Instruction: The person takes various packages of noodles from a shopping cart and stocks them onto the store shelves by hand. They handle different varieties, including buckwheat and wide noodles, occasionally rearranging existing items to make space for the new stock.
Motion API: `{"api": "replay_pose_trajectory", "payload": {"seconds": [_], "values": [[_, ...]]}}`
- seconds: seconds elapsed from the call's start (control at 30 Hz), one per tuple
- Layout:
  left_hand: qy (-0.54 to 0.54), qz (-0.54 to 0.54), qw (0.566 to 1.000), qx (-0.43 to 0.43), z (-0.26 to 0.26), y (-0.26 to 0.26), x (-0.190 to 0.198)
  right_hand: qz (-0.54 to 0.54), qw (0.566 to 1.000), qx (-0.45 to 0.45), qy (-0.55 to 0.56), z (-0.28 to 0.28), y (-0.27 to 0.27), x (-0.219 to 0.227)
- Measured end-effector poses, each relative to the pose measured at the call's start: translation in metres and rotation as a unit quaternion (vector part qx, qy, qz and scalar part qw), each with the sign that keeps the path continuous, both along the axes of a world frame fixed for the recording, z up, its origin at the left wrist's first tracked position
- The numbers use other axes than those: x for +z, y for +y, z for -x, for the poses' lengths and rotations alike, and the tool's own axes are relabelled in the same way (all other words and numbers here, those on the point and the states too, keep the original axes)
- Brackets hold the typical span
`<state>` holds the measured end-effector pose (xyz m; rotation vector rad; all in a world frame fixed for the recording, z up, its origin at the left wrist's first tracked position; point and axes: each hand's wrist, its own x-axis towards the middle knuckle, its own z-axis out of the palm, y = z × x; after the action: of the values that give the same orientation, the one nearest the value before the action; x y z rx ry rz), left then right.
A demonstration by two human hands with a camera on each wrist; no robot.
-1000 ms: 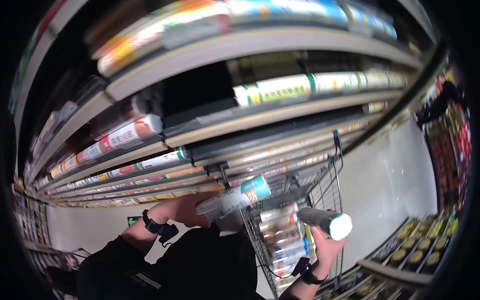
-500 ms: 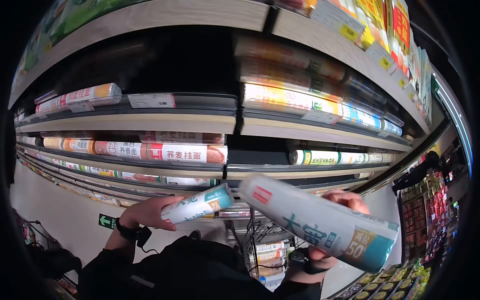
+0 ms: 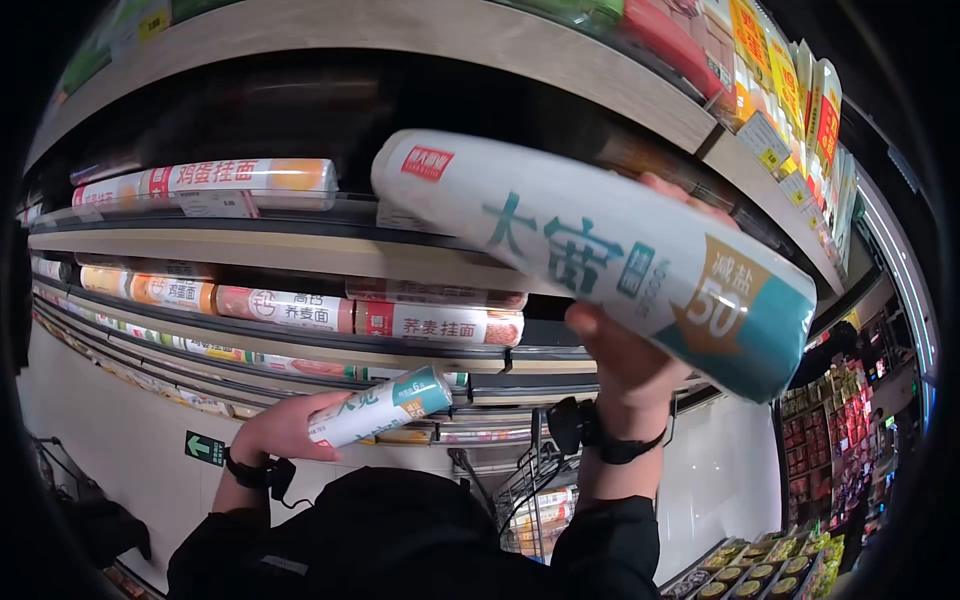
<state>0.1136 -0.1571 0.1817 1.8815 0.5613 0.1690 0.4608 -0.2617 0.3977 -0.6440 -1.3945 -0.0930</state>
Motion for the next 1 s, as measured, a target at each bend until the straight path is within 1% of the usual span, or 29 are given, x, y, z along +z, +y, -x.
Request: {"api": "replay_pose_trajectory", "payload": {"seconds": [0.13, 0.17, 0.27, 0.33, 0.43, 0.53, 0.63, 0.73, 0.77, 0.87, 0.9, 1.0], "values": [[-0.023, 0.006, 1.000, 0.016, 0.019, 0.008, -0.003, 0.042, 0.999, -0.029, 0.003, 0.009, 0.011, 0.001], [-0.030, 0.004, 0.999, 0.020, 0.022, 0.009, -0.005, 0.058, 0.997, -0.032, 0.026, 0.013, 0.016, -0.001], [-0.036, 0.012, 0.999, 0.015, 0.029, 0.012, -0.004, 0.064, 0.996, -0.057, 0.019, 0.017, 0.033, 0.006], [-0.036, 0.013, 0.999, 0.015, 0.032, 0.014, -0.002, 0.118, 0.991, -0.043, 0.046, 0.007, 0.042, 0.004], [-0.048, 0.017, 0.999, 0.013, 0.037, 0.016, -0.007, 0.147, 0.982, 0.055, 0.102, 0.013, 0.057, 0.010], [-0.064, 0.033, 0.997, 0.006, 0.038, 0.019, -0.009, 0.137, 0.984, 0.027, 0.111, 0.029, 0.062, 0.015], [-0.075, 0.041, 0.996, 0.006, 0.041, 0.022, -0.016, 0.180, 0.982, -0.032, 0.043, 0.024, 0.053, 0.016], [-0.072, 0.030, 0.997, -0.006, 0.041, 0.026, -0.013, 0.146, 0.972, 0.072, 0.168, 0.012, 0.049, 0.011], [-0.069, 0.025, 0.997, -0.010, 0.042, 0.027, -0.012, 0.186, 0.966, 0.121, 0.135, 0.003, 0.044, 0.015], [-0.089, 0.032, 0.995, -0.019, 0.042, 0.030, -0.021, 0.190, 0.972, 0.090, 0.103, -0.004, 0.040, 0.021], [-0.087, 0.033, 0.995, -0.023, 0.042, 0.031, -0.022, 0.185, 0.976, 0.054, 0.099, -0.004, 0.038, 0.025], [-0.081, 0.042, 0.995, -0.032, 0.042, 0.031, -0.023, 0.220, 0.975, -0.025, 0.029, -0.016, 0.032, 0.034]]}}
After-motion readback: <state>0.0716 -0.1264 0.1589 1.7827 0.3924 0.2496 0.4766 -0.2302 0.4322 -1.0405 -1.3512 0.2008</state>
